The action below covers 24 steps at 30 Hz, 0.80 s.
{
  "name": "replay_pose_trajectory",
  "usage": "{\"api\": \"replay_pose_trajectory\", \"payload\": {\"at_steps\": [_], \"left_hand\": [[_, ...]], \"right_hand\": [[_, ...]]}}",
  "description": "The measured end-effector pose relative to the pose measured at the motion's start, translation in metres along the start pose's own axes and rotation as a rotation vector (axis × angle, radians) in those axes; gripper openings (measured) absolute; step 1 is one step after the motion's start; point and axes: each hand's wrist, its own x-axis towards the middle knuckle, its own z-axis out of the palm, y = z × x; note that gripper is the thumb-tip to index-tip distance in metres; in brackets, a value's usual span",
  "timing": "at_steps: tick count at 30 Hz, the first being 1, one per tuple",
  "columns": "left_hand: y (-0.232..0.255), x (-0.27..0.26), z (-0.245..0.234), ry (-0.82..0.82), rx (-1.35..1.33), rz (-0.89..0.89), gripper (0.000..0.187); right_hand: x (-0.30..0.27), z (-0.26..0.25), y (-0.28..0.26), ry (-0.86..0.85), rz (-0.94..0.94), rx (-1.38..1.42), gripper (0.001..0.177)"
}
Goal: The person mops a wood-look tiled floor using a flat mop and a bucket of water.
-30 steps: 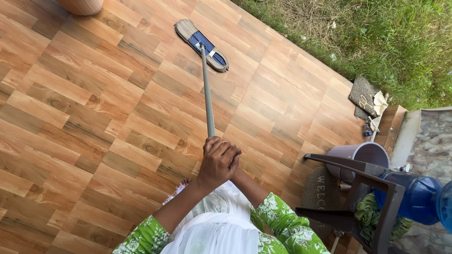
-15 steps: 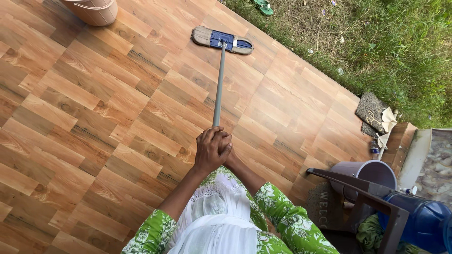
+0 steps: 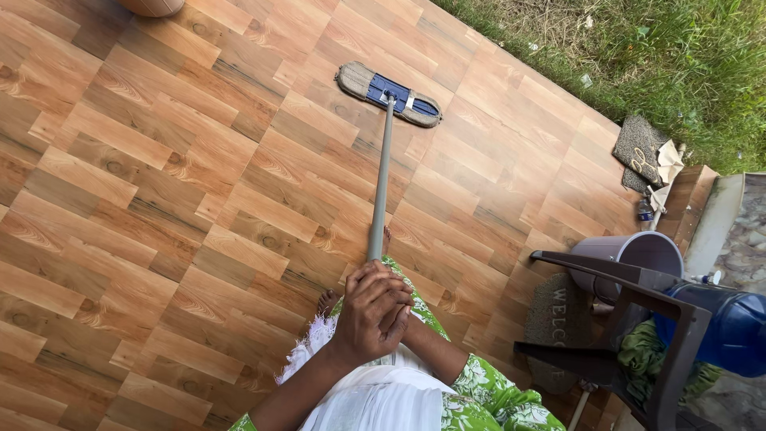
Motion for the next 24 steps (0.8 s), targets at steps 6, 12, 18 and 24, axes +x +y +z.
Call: {"api": "replay_pose_trajectory", "payload": {"at_steps": [6,12,18,24], "left_hand": [[-0.087,0.027,0.056,0.039,0.148,0.060,0.015],[-0.206,0.139,0.126,0.018,0.323,0.022,0.030],[-0.217,0.220,0.155,0.037,0.299,-0.203,0.047],[-0.085,0.213,0.094,0.205,0.001,-0.067,0.014]], "right_hand": [[0.030,0.106,-0.011,0.157,0.124,1.148,0.025],[0.076,0.280,-0.006,0.228,0.187,1.682,0.026],[0.089,0.362,0.014,0.207,0.266,1.815,0.026],[0.047,0.271,0.042,0.319,0.266,1.935,0.026]]}}
